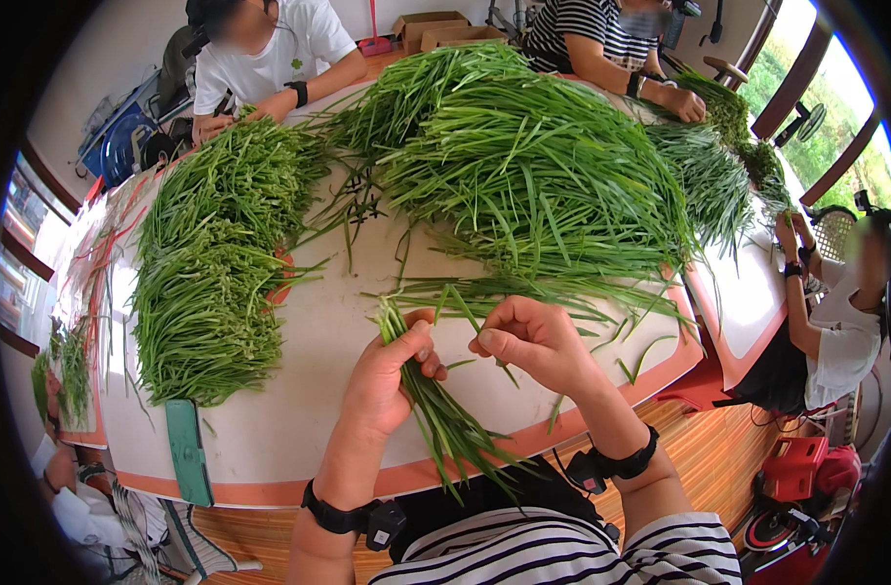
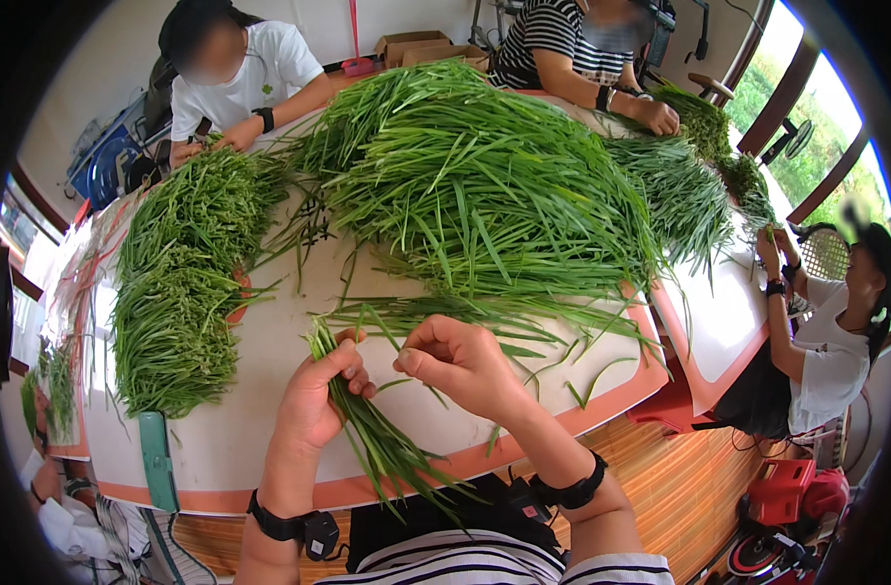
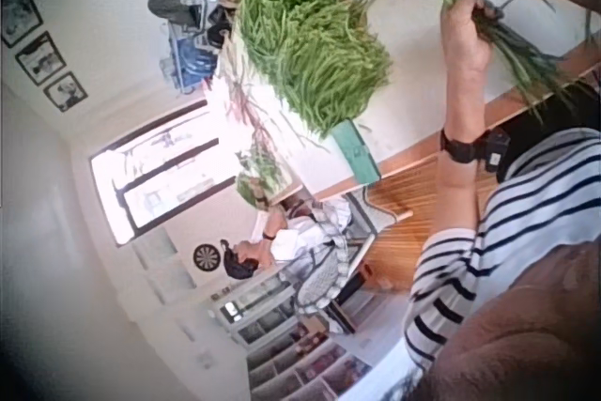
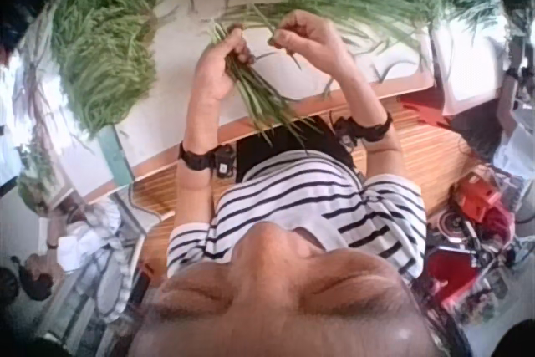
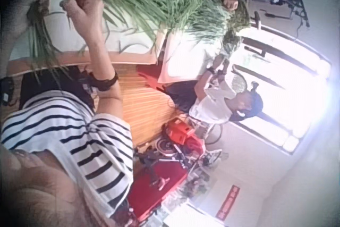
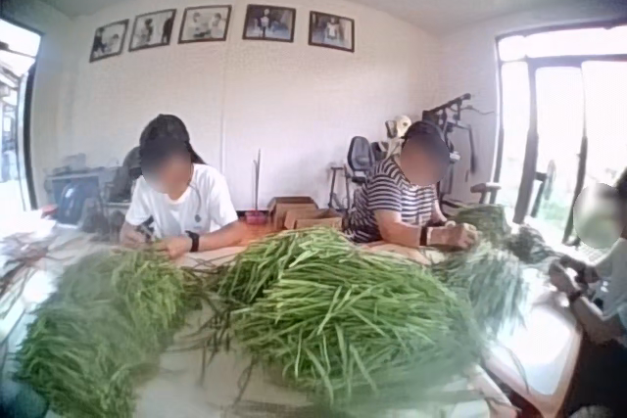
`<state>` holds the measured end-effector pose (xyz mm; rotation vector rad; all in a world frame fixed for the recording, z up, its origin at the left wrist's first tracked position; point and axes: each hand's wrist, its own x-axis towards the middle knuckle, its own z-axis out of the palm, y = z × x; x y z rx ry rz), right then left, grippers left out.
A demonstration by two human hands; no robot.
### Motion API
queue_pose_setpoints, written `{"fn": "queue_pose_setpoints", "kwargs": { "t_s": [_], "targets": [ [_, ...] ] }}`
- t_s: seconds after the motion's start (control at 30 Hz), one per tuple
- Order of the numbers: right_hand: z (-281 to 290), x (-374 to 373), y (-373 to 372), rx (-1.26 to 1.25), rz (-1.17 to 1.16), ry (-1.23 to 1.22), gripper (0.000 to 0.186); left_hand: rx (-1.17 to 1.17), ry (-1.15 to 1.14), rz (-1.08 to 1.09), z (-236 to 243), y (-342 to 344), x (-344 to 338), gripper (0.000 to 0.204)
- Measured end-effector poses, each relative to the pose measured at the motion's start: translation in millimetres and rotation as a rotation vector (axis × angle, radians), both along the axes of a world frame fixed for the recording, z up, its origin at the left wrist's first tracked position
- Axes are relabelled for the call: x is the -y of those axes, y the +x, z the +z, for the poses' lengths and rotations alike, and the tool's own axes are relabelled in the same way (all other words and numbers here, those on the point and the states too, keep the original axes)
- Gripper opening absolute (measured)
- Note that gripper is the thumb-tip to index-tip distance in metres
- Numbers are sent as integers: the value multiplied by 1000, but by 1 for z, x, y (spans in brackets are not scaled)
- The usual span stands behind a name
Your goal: The person picks through a large pile of green leaves on a table, separating individual stems and placing them into smaller bundles.
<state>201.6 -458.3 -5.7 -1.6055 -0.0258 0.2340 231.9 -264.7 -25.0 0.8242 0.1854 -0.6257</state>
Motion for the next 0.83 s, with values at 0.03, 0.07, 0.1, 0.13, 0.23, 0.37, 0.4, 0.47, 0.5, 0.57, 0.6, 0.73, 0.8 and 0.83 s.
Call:
{"fn": "queue_pose_setpoints", "kwargs": {
  "t_s": [0.03, 0.07, 0.1, 0.13, 0.23, 0.37, 0.4, 0.47, 0.5, 0.57, 0.6, 0.73, 0.8, 0.83],
  "targets": [
    [0, -2, -1, 5, 16, 121, 20, -8, 8, -3, 2, -2, 2, 22],
    [1, -3, -1, -3, 40, 145, 21, -10, -8, -39, 3, -3, 5, 24],
    [1, -6, -2, -12, 36, 153, 21, -11, -25, -76, 3, -4, 6, 26],
    [2, -12, -2, -2, 1, 180, 21, 1, -13, -88, 2, -4, 6, 27],
    [-3, -13, 0, -26, -12, 183, 29, 10, 20, -81, 1, -4, 3, 25],
    [-2, -8, 0, -110, 93, 271, 32, -12, 5, -34, -1, -6, 3, 24],
    [-2, -7, -2, -128, 120, 238, 32, 2, 8, -40, 0, -4, 3, 24],
    [-5, -2, -3, -113, 116, 286, 29, 32, 33, -37, 2, -2, 4, 25],
    [-7, 0, -4, -96, 111, 334, 25, 30, 32, -38, 2, -2, 5, 25],
    [-6, 6, -4, -28, 87, 435, 22, 19, 39, 12, 3, -2, 6, 24],
    [-3, 10, -6, 20, 82, 421, 23, 17, 39, 7, 3, -1, 5, 24],
    [12, 20, -15, 31, 34, 379, 22, -6, -23, 5, 1, 1, -2, 25],
    [7, 37, -16, 47, 90, 367, 24, -3, -40, -8, -1, 1, -2, 27],
    [7, 45, -15, 50, 118, 232, 27, -2, -51, -18, -3, 2, -2, 27]
  ]
}}
